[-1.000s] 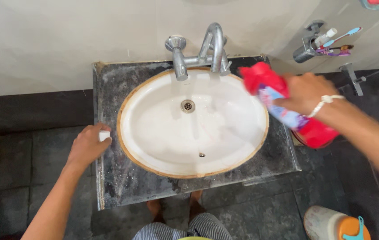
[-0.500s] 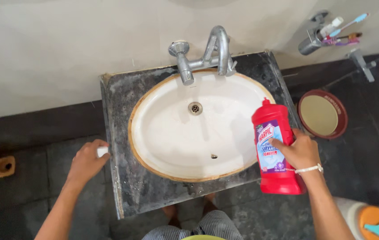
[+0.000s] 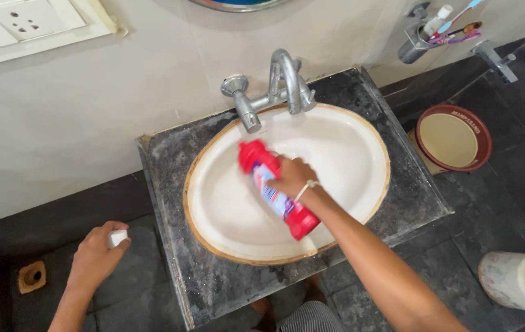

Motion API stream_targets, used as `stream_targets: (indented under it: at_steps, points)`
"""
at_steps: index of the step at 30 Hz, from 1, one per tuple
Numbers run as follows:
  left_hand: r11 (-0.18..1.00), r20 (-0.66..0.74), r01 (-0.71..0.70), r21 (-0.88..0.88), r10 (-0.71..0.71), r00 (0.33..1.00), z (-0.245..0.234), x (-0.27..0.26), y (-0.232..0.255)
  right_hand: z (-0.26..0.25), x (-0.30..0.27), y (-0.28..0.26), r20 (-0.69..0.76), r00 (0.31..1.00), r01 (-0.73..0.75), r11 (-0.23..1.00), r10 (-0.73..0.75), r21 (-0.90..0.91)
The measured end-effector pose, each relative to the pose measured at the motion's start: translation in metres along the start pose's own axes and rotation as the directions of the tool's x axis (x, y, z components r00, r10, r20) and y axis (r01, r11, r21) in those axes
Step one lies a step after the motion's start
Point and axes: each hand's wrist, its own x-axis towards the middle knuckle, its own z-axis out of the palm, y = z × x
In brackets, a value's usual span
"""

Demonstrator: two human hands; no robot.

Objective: The person cleans a bathroom sink by first moving a toothpaste tube and a scraper to the floor. They then retrieve a red cleaning bottle, open the tap to wet the sink, and pour the red liquid cleaner into the basin. After closing the tap, they retrieve a spray bottle and apply a foaming cleaner to the sink and countertop.

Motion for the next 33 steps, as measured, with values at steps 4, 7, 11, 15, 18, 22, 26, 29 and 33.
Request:
stream_targets:
  at_steps: [4, 7, 11, 15, 18, 22, 26, 29, 33]
  points:
    - [1.0, 0.014, -0.014, -0.005, 0.014, 1.0, 0.006, 0.011, -0.002, 0.005, -0.011, -0.015, 0.082, 0.994, 0.082, 0.993, -0.075, -0.086]
    - [0.998, -0.003, -0.069, -0.007, 0.069, 0.998, 0.013, 0.013, -0.001, 0.01, 0.014, 0.005, -0.008, 1.0, -0.004, 1.0, 0.004, -0.015]
    - [0.997, 0.011, -0.061, -0.038, 0.062, 0.998, 0.017, 0.016, 0.007, -0.006, 0.038, 0.077, -0.238, 0.948, -0.197, 0.976, 0.213, 0.089]
    - [0.997, 0.016, -0.056, -0.056, 0.057, 0.998, 0.021, 0.017, 0.004, -0.024, 0.011, 0.141, -0.321, 0.844, -0.374, 0.9, 0.431, 0.226]
    - [0.996, -0.018, -0.073, -0.055, 0.072, 0.997, 0.024, 0.016, 0.001, -0.029, 0.008, 0.143, -0.41, 0.794, -0.406, 0.893, 0.45, 0.193]
    - [0.999, 0.008, -0.029, -0.026, 0.03, 1.0, 0.019, 0.011, -0.001, -0.016, 0.031, 0.09, -0.312, 0.934, -0.155, 0.985, 0.173, 0.083]
    - [0.998, -0.003, -0.045, -0.048, 0.045, 0.999, 0.02, 0.01, 0.002, 0.009, 0.025, 0.013, -0.044, 0.985, 0.167, 0.986, -0.167, -0.012]
    - [0.999, 0.011, -0.029, -0.036, 0.029, 1.0, 0.018, 0.014, 0.005, 0.013, 0.012, -0.008, 0.028, 0.981, 0.191, 0.98, -0.19, -0.053]
    - [0.997, -0.014, -0.07, -0.022, 0.07, 0.997, 0.015, 0.019, 0.01, 0.008, 0.026, 0.019, -0.094, 0.992, 0.075, 0.995, -0.081, -0.062]
